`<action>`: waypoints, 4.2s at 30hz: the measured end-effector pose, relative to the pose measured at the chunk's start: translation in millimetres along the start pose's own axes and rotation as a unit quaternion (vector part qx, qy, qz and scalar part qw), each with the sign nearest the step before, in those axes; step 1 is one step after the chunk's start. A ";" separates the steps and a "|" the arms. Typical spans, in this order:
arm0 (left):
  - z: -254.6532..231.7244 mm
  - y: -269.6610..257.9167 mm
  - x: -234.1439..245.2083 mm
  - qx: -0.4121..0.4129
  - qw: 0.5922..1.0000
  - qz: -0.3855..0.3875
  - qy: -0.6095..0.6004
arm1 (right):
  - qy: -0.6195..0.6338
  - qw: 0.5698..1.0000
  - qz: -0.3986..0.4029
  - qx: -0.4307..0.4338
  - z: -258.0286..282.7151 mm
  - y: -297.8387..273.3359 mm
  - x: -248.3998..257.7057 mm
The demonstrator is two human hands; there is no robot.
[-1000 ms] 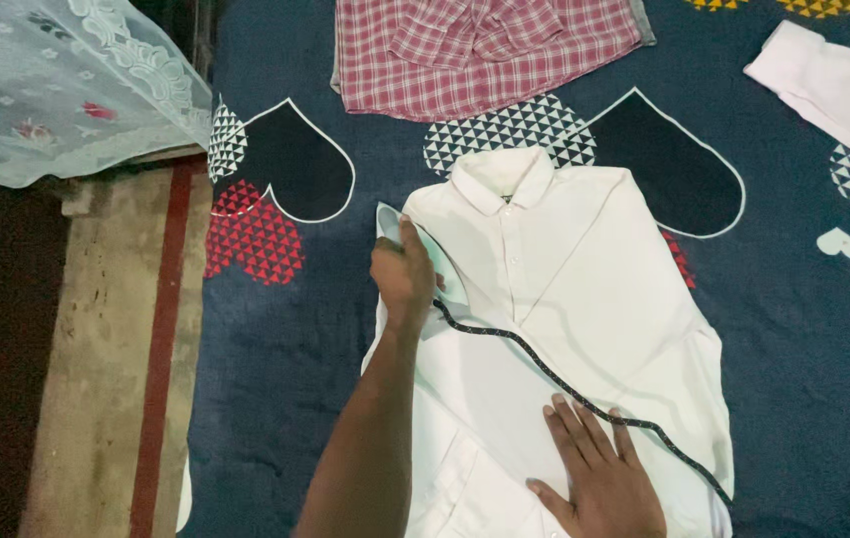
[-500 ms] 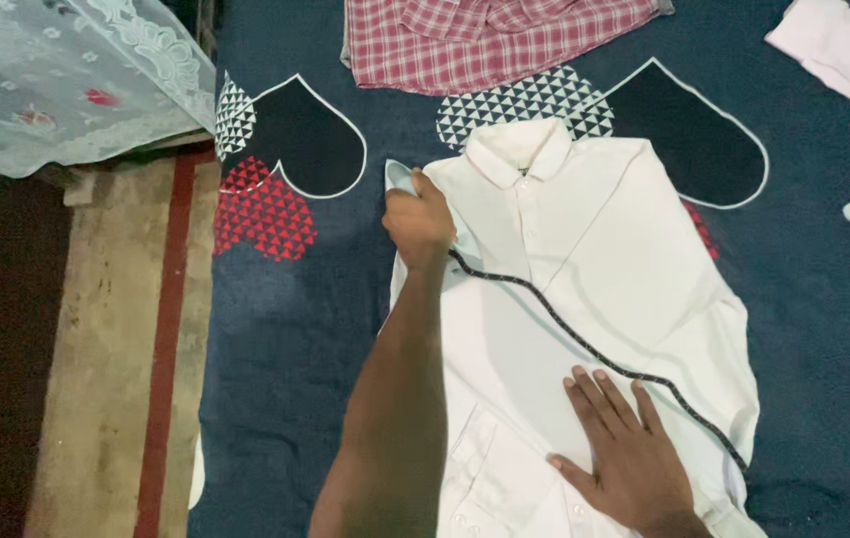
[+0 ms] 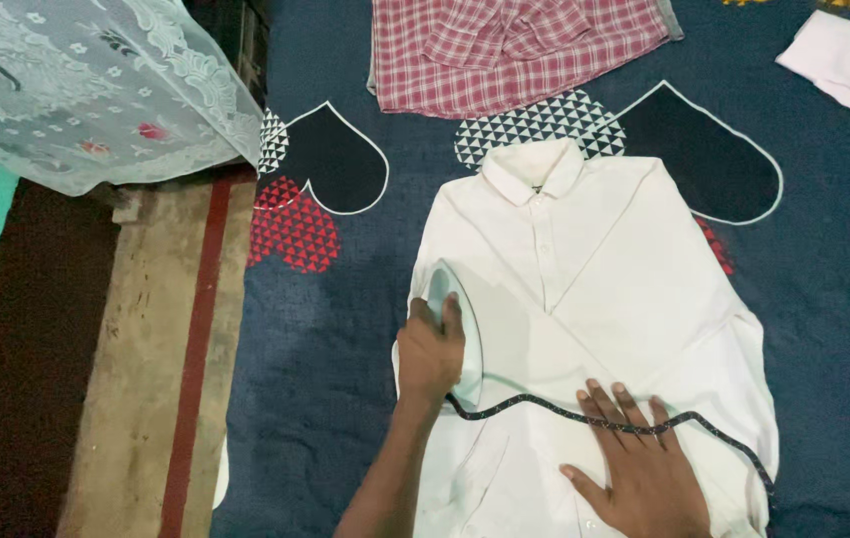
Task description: The person irons a white long-sleeved shirt laid out on a bed, smoothing the collar, sleeves, and body with an electric iron. They adjust the shirt's position and fold the sleeves before continuing to iron the front panels.
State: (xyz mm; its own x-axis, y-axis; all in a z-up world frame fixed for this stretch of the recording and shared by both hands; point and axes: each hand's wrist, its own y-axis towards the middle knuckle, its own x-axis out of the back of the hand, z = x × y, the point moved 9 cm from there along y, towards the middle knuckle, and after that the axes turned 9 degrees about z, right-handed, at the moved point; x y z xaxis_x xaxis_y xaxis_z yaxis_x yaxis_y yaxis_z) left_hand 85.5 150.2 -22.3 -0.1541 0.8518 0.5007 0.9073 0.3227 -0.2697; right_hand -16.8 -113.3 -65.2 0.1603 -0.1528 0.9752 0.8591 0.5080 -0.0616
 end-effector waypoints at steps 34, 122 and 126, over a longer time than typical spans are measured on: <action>-30.9 36.9 -40.6 0.003 0.994 0.106 -0.033 | 0.007 0.998 0.061 -0.026 0.2 4.6 2.7; -22.8 -164.6 -147.0 -0.424 0.867 0.156 0.210 | -0.040 0.988 0.087 -0.122 -36.3 -71.6 2.1; -10.9 -118.4 -154.6 -0.117 0.962 0.212 0.130 | -0.031 0.988 0.077 -0.126 -36.8 -84.6 -1.0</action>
State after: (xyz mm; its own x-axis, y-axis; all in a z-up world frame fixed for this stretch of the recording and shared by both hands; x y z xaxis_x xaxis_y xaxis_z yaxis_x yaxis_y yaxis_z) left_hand 6.1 -24.2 -58.8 0.3235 0.7451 0.5832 0.9350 -0.1573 -0.3178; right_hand -71.7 -187.2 -68.8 0.2746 -0.0333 0.9610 0.9223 0.2918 -0.2534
